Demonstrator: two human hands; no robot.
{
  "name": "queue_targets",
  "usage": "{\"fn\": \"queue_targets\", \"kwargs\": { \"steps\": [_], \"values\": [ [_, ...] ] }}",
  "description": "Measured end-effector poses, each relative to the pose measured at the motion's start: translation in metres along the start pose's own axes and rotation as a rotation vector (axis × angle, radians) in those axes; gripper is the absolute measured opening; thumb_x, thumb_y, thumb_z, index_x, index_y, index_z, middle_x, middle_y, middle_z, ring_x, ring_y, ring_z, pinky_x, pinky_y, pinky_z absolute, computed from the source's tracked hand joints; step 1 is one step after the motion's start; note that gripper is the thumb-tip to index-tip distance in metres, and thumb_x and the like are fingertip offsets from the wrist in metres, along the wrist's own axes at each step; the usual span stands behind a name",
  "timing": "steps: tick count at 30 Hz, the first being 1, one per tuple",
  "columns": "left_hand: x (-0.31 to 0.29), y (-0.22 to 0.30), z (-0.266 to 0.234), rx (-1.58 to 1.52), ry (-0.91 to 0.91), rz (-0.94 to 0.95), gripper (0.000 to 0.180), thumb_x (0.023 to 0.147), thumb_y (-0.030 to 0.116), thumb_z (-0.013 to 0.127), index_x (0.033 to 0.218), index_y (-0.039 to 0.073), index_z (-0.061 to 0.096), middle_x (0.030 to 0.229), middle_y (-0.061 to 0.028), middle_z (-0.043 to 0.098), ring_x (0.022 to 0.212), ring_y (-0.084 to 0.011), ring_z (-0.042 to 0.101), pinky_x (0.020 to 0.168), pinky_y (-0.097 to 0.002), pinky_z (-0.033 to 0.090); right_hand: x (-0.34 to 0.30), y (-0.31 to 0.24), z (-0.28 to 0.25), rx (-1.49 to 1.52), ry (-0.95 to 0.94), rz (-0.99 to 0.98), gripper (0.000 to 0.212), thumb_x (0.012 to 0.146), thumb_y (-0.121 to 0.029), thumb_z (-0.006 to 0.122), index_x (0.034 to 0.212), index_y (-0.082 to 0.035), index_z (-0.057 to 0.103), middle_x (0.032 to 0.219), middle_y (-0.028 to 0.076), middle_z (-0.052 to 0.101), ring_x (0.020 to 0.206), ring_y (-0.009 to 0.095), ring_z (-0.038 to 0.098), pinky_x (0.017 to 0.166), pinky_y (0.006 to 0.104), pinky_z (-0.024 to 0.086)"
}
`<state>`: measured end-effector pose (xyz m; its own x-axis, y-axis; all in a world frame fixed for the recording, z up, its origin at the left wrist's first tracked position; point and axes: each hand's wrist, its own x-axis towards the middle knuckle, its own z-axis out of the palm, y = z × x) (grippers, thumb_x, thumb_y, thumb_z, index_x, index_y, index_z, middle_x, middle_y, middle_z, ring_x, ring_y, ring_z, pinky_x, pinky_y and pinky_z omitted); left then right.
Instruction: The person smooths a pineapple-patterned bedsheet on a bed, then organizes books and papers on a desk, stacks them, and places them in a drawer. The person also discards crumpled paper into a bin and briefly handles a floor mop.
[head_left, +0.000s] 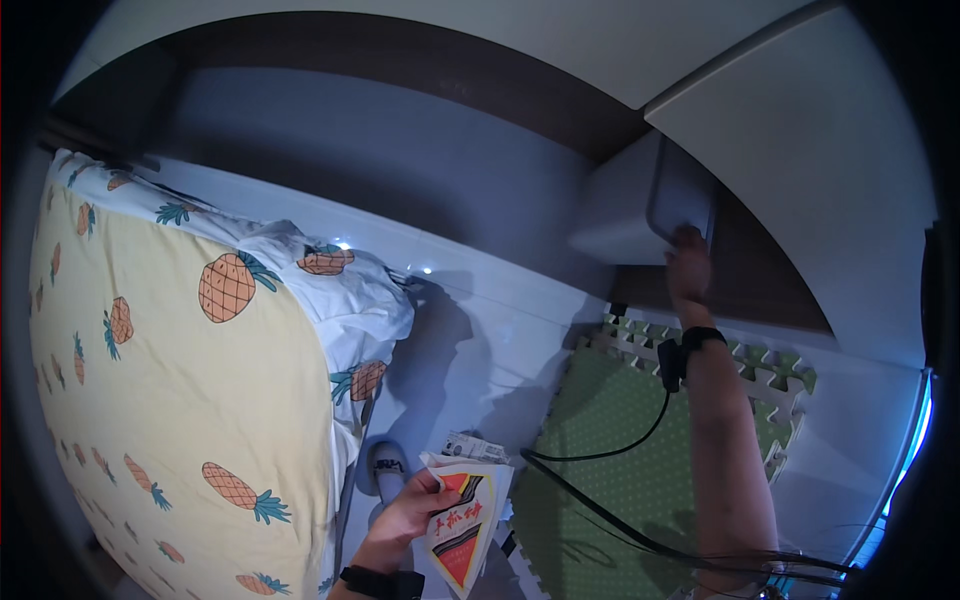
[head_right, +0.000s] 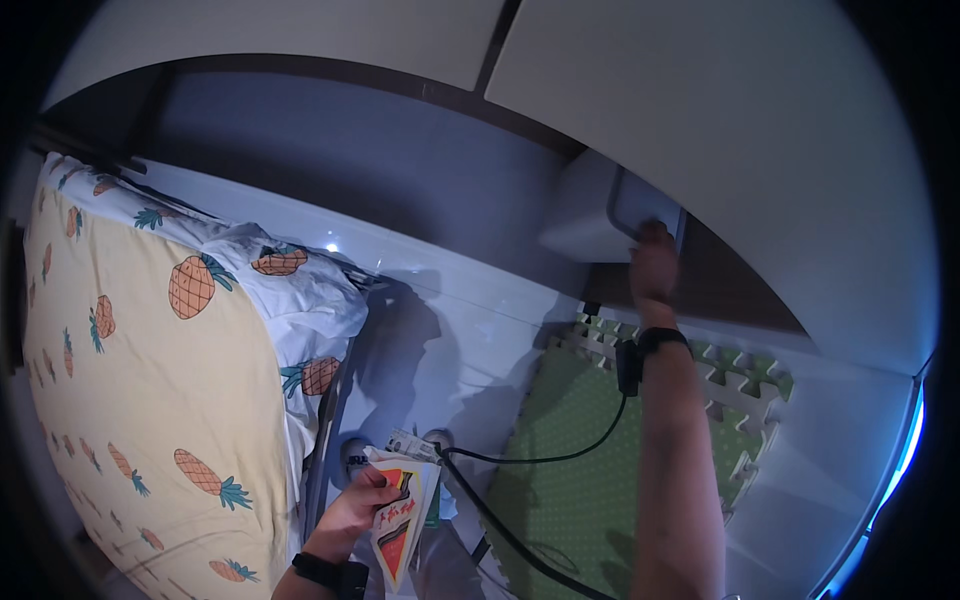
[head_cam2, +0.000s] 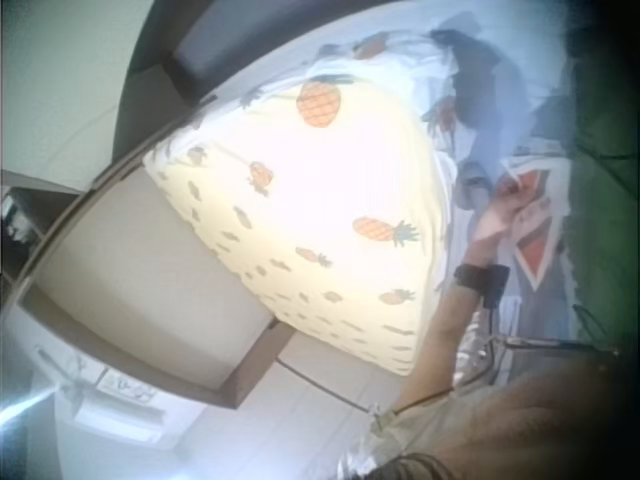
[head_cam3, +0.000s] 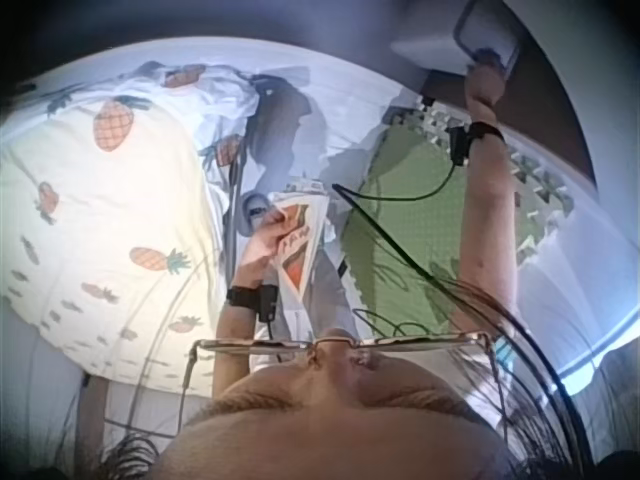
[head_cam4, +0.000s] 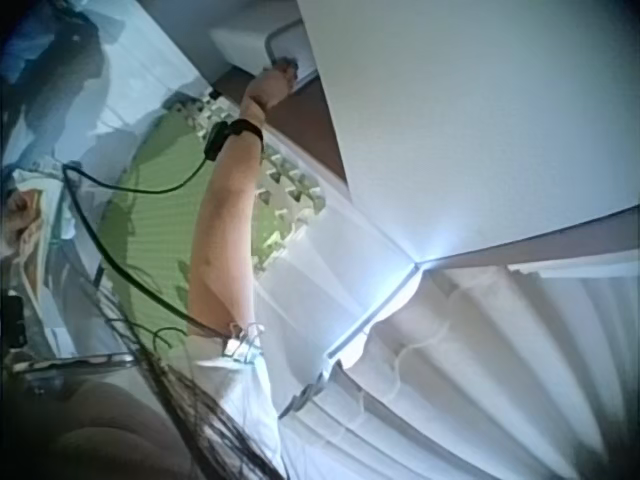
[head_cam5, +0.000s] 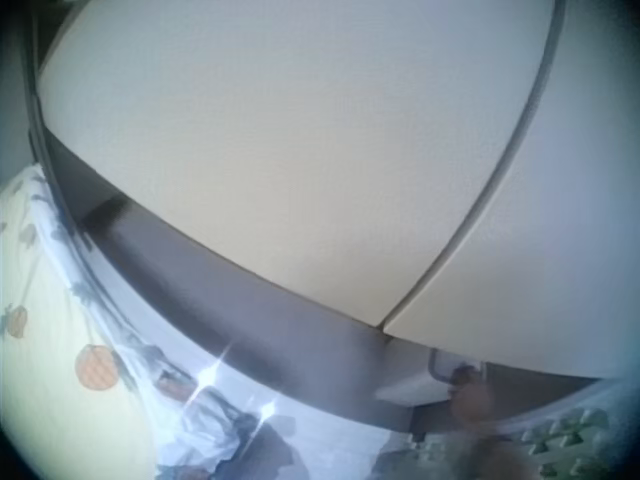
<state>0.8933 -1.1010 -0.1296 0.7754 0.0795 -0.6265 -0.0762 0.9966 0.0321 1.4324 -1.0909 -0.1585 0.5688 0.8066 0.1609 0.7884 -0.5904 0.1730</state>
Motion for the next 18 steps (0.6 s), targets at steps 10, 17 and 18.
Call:
{"fn": "queue_targets", "kwargs": {
  "steps": [10, 17, 18],
  "values": [
    [0.001, -0.005, -0.006, -0.077, -0.109, -0.04, 0.038, 0.084, 0.001, 0.062, 0.121, -0.001, 0.052, 0.11, -0.0128, 0.063, 0.097, -0.0218, 0.064, 0.085, -0.0351, 0.053, 0.005, -0.005, -0.009, 0.05, -0.05, 0.003, 0.028, 0.075, -0.01, 0.064, 0.103, -0.006, 0.06, 0.115, 0.012, 0.054, 0.109, 0.033, 0.052, 0.089, 0.042, 0.046],
    [-0.009, -0.001, 0.002, -0.066, -0.161, -0.04, 0.038, 0.084, 0.001, 0.062, 0.121, -0.001, 0.053, 0.11, -0.0124, 0.063, 0.098, -0.0217, 0.063, 0.085, -0.0354, 0.052, -0.041, -0.032, -0.014, -0.029, -0.053, 0.078, 0.024, 0.076, -0.012, 0.062, 0.099, -0.008, 0.061, 0.106, 0.01, 0.055, 0.093, 0.029, 0.056, 0.079, 0.0406, 0.05],
    [-0.012, 0.002, 0.003, -0.058, -0.161, -0.042, 0.038, 0.084, 0.001, 0.062, 0.121, -0.001, 0.053, 0.11, -0.0124, 0.063, 0.098, -0.0217, 0.063, 0.085, -0.0354, 0.052, -0.054, -0.034, -0.014, -0.043, -0.038, 0.04, 0.022, 0.076, -0.011, 0.061, 0.097, -0.008, 0.06, 0.105, 0.009, 0.055, 0.09, 0.028, 0.056, 0.076, 0.04, 0.051]
  ]
}}
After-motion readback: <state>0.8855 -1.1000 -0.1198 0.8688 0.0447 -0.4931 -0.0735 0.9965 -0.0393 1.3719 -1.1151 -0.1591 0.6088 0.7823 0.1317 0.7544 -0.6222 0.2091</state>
